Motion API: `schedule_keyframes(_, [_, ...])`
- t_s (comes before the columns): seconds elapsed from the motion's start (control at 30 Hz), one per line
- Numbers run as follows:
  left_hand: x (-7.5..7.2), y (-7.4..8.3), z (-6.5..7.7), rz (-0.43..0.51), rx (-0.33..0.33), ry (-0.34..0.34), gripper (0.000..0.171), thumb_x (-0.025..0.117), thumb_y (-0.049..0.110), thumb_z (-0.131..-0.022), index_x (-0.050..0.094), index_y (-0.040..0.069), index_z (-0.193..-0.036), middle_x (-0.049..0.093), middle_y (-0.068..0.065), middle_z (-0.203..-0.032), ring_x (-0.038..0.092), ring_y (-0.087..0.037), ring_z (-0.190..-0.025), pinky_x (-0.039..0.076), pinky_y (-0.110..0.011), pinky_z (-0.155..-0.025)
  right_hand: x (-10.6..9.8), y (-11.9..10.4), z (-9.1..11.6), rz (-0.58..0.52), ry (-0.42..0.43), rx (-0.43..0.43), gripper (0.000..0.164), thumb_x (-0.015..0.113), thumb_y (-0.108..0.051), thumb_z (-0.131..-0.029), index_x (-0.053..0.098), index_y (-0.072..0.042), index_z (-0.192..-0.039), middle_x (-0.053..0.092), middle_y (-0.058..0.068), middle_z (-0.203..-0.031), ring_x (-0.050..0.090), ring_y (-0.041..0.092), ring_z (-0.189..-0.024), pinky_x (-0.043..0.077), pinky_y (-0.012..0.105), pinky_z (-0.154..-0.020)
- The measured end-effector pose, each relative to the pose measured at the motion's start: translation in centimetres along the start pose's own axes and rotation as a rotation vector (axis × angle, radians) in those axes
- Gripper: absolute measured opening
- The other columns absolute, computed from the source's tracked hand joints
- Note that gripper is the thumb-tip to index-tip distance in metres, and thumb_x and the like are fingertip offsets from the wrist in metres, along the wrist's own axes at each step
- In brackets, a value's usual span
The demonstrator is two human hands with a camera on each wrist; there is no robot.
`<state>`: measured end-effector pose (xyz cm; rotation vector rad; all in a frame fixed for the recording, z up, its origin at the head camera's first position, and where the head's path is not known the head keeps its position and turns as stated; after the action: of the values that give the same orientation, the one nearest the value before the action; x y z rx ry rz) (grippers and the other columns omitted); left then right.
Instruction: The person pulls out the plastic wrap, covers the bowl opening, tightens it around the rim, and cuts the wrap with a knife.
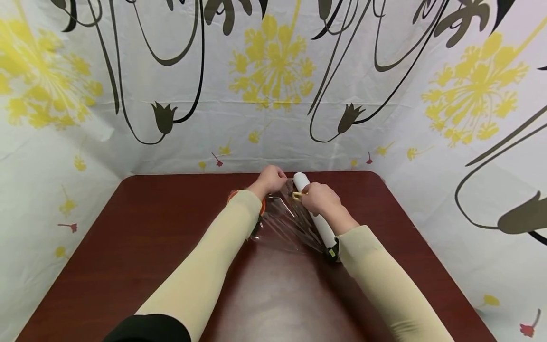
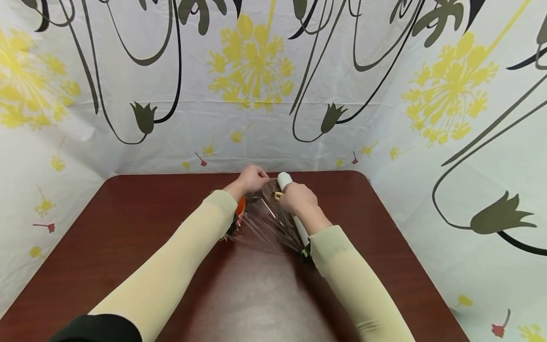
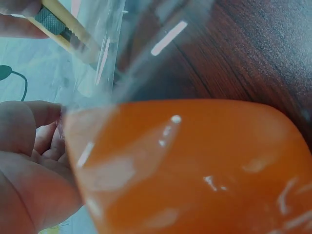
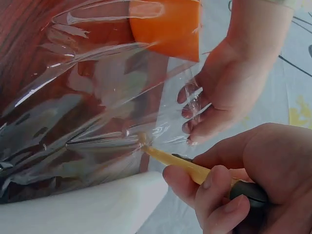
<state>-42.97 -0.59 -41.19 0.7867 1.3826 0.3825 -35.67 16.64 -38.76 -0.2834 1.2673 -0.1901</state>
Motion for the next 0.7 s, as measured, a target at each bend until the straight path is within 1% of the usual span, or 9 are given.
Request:
schedule_keyframes(0.13, [0.2,-0.4,-0.1,0.001,-0.024,-0.004,0.030,0.057,0.017,-0.111,0.079,0.001,-0.124,0.077,-0.016,-0.130,0.071,-0.031,-0.115,0.058,-0.041,-0.101,-0.4,0.5,0.6,-0.031,-0.001,-0.001,0.050,0.055,-0.029,-0.109,0.061,-0.011,-0.156,0.079,0.010,-0.108,0.074,0.021,-0.074,0.054,0.035,-0.062])
schedule_keyframes(0.23, [0.2,-0.5,-0.2,0.032,-0.039,-0.010,0.030,0.056,0.018,-0.113,0.078,0.001,-0.126,0.075,-0.017,-0.132,0.070,-0.032,-0.114,0.058,-0.044,-0.100,-0.9,0.8,1.0,-0.046,0.005,0.000,0.049,0.056,-0.029,-0.110,0.061,-0.010,-0.155,0.080,0.007,-0.100,0.074,0.021,-0.073,0.055,0.036,-0.063])
schedule_keyframes(0.33, [0.1,-0.5,-0.1,0.062,-0.039,-0.008,0.030,0.057,0.017,-0.113,0.077,0.000,-0.126,0.075,-0.018,-0.131,0.070,-0.032,-0.112,0.058,-0.045,-0.099,-1.0,0.9,1.0,-0.046,0.003,-0.001,0.049,0.056,-0.029,-0.110,0.062,-0.011,-0.154,0.081,0.007,-0.100,0.074,0.020,-0.073,0.055,0.036,-0.063])
schedule_keyframes(0.43, [0.0,-0.4,0.2,0.067,-0.027,-0.005,0.029,0.058,0.017,-0.113,0.078,0.000,-0.124,0.076,-0.018,-0.127,0.070,-0.030,-0.107,0.059,-0.043,-0.097,-0.5,0.9,0.7,-0.042,-0.019,-0.010,0.050,0.054,-0.029,-0.110,0.060,-0.010,-0.156,0.081,0.010,-0.104,0.074,0.019,-0.073,0.055,0.034,-0.062])
schedule_keyframes(0.53, [-0.1,-0.3,0.5,0.068,-0.018,-0.014,0.030,0.058,0.017,-0.112,0.079,-0.001,-0.124,0.077,-0.018,-0.124,0.069,-0.024,-0.099,0.059,-0.039,-0.093,-0.1,1.1,0.6,-0.046,-0.036,0.001,0.050,0.053,-0.028,-0.111,0.058,-0.011,-0.158,0.081,0.011,-0.106,0.073,0.019,-0.073,0.054,0.033,-0.061])
schedule_keyframes(0.7, [-0.5,-0.3,0.7,0.118,-0.044,-0.030,0.031,0.057,0.018,-0.114,0.076,0.000,-0.129,0.077,-0.017,-0.118,0.063,-0.017,-0.085,0.055,-0.036,-0.082,-0.7,1.5,1.3,-0.058,-0.013,0.003,0.046,0.056,-0.028,-0.112,0.062,-0.012,-0.155,0.081,0.008,-0.103,0.073,0.020,-0.074,0.055,0.035,-0.062])
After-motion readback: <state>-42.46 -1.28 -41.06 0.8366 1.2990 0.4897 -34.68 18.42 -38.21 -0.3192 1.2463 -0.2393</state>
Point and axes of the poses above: each hand's wrist, its own z-axis away from the middle knuckle, its own x-axis out of the palm, y = z × x, the point moved 4 cm from there along -z, towards the middle knuckle
